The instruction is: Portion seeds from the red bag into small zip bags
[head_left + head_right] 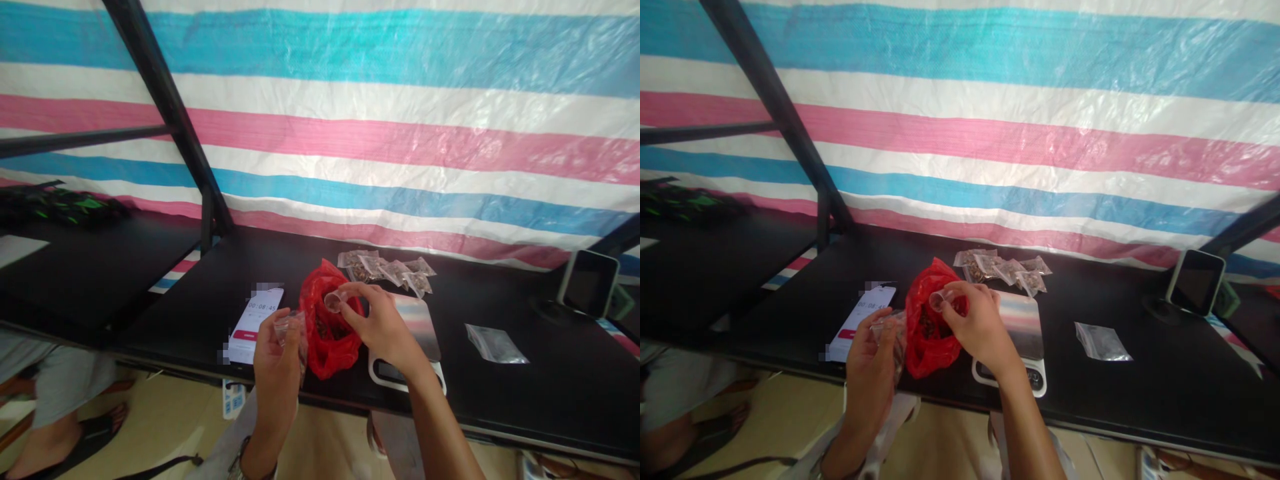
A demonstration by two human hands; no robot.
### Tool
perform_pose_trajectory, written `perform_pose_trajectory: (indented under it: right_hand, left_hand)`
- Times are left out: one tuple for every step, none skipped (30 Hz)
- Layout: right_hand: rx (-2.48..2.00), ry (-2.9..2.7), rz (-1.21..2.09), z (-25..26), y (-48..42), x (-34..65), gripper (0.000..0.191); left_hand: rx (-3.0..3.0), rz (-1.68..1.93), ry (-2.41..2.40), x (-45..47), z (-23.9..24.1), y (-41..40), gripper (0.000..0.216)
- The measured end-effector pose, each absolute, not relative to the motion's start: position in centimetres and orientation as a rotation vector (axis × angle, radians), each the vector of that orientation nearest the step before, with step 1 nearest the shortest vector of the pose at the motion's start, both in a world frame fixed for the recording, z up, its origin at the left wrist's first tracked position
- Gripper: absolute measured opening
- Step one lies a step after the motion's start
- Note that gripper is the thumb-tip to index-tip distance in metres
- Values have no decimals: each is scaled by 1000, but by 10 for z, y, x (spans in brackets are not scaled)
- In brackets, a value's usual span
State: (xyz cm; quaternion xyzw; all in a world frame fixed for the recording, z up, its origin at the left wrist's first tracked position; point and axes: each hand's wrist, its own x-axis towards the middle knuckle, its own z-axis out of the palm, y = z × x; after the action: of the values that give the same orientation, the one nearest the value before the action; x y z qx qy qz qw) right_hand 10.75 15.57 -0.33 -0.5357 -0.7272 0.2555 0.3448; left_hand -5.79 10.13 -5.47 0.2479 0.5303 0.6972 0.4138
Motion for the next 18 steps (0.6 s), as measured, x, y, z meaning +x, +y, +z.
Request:
perform_pose_trajectory:
  right_hand:
    - [-1392,-1925,670,-4,155,105,17]
    - [-1400,-1967,671,-7,154,102,17]
    - [-1416,-2005,662,-10,154,98,18]
    - [-1439,-2035,640,-13,153,95,20]
    - [-1467,-2054,603,-17,154,92,23]
    - [-1493,-2066,559,-21,154,90,25]
    - [-1512,-2078,516,-23,155,88,25]
    - [-1521,-2091,481,-25,155,87,26]
    - [-1525,-2106,456,-26,155,86,26]
    - [-1528,-2121,439,-25,156,85,27]
    - [-1528,-2135,428,-24,156,85,27]
    - [-1524,-2147,423,-23,156,85,27]
    - [-1517,-2154,418,-21,156,85,27]
    - [-1504,-2156,417,-20,155,84,26]
    - [-1486,-2153,419,-18,155,83,26]
    - [-1465,-2148,423,-17,155,82,25]
    - [-1445,-2147,428,-17,155,81,24]
    - [-1434,-2149,431,-17,155,80,23]
  left_hand:
    - [634,1748,1343,-58,-55,101,67]
    - [644,1744,1353,-58,-55,101,66]
    - [651,1742,1361,-58,-55,101,65]
    - [655,1738,1366,-58,-55,101,64]
    - [657,1734,1369,-58,-55,101,64]
    - [657,1732,1370,-59,-56,101,63]
    - [658,1731,1371,-59,-56,101,63]
    - [662,1725,1371,-59,-57,101,63]
    - [667,1718,1372,-59,-57,101,63]
    - [672,1706,1371,-59,-58,101,64]
    - [674,1690,1368,-60,-58,102,66]
    - [673,1669,1362,-60,-58,102,67]
    - [667,1652,1355,-60,-58,102,69]
    - [656,1642,1349,-61,-58,102,70]
    - [641,1638,1346,-61,-56,102,71]
    - [625,1637,1345,-61,-55,102,71]
    - [610,1642,1349,-61,-53,103,72]
    - [598,1649,1358,-61,-51,103,72]
